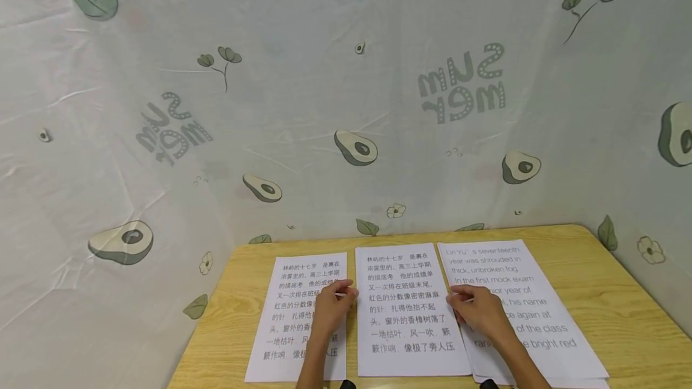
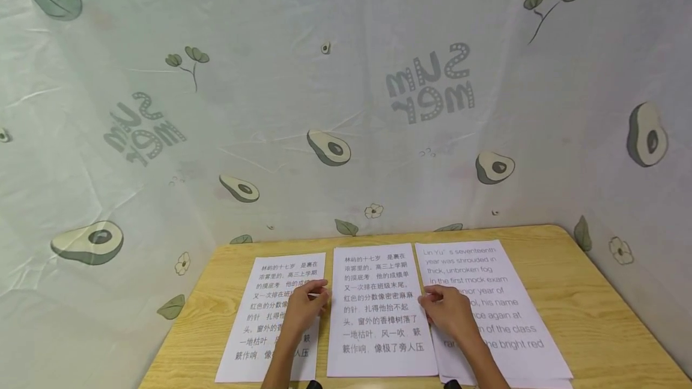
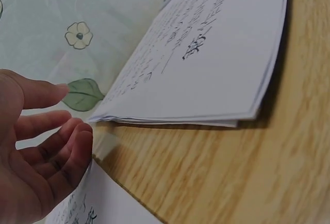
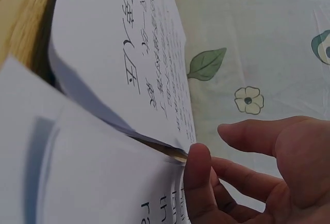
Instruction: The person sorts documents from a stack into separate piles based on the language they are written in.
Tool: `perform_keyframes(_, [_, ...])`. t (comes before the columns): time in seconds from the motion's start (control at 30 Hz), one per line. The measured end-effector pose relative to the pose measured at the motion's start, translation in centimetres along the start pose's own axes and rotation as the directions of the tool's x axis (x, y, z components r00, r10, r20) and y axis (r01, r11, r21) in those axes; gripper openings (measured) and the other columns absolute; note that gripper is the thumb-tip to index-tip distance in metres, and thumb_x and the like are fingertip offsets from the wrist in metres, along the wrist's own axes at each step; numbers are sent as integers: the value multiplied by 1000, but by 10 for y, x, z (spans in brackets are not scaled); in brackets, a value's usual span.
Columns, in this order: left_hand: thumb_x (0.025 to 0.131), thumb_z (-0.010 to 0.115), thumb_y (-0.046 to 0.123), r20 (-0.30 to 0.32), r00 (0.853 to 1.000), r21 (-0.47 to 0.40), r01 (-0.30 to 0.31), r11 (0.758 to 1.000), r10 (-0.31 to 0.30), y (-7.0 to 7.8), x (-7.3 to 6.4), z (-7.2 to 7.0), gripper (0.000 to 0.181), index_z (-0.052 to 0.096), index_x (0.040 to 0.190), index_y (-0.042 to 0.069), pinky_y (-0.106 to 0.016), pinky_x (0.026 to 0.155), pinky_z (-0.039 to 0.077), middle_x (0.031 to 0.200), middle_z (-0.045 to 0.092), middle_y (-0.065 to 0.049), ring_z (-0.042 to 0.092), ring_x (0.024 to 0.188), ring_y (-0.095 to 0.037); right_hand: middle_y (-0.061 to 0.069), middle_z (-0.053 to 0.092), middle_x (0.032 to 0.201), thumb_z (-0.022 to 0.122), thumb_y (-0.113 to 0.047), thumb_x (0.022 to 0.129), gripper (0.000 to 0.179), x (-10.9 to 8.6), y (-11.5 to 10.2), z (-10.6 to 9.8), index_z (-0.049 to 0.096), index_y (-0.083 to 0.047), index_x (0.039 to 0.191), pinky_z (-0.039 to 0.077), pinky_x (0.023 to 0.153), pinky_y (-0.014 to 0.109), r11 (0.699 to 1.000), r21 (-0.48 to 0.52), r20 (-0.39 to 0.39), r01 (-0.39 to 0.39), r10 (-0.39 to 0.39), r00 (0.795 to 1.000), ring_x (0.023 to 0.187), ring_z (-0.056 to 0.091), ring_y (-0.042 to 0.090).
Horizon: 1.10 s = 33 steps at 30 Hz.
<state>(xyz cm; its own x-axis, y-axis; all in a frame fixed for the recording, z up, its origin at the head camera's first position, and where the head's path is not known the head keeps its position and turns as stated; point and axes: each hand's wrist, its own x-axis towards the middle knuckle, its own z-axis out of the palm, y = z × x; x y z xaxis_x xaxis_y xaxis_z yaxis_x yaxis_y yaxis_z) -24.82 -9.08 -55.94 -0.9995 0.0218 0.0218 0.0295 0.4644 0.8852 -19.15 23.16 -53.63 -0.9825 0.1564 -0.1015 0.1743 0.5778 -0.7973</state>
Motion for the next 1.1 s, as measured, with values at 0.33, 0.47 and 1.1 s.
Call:
perform_keyframes(0.33, [96,78,19,-14,1000,55,23,998,-22,1,-2,7,38,74,130,2,-20,67,55,100,73,-2,66,83,-11,5,75,98,72,-22,98,45,2,4,2,70,8,132,49,59,25,999,-41,17,4,-3,1000,69,67,12])
perform_keyframes(0.47, [95,79,19,-19,999,74,29,997,-27,3,-3,10,38,75,129,1,-20,70,54,99,71,-1,64,86,-12,4,75,99,74,-24,97,44,4,6,3,72,6,130,48,66,26,995,-98,11,27,-26,1000,79,65,14])
perform_keyframes(1.1, [95,80,18,-24,1000,136,2,991,2,4,-7,16,32,79,125,6,-20,68,51,99,67,0,60,88,-12,14,78,110,76,-20,94,42,2,1,7,74,6,127,55,76,34,990,-129,-7,64,-65,998,98,73,27])
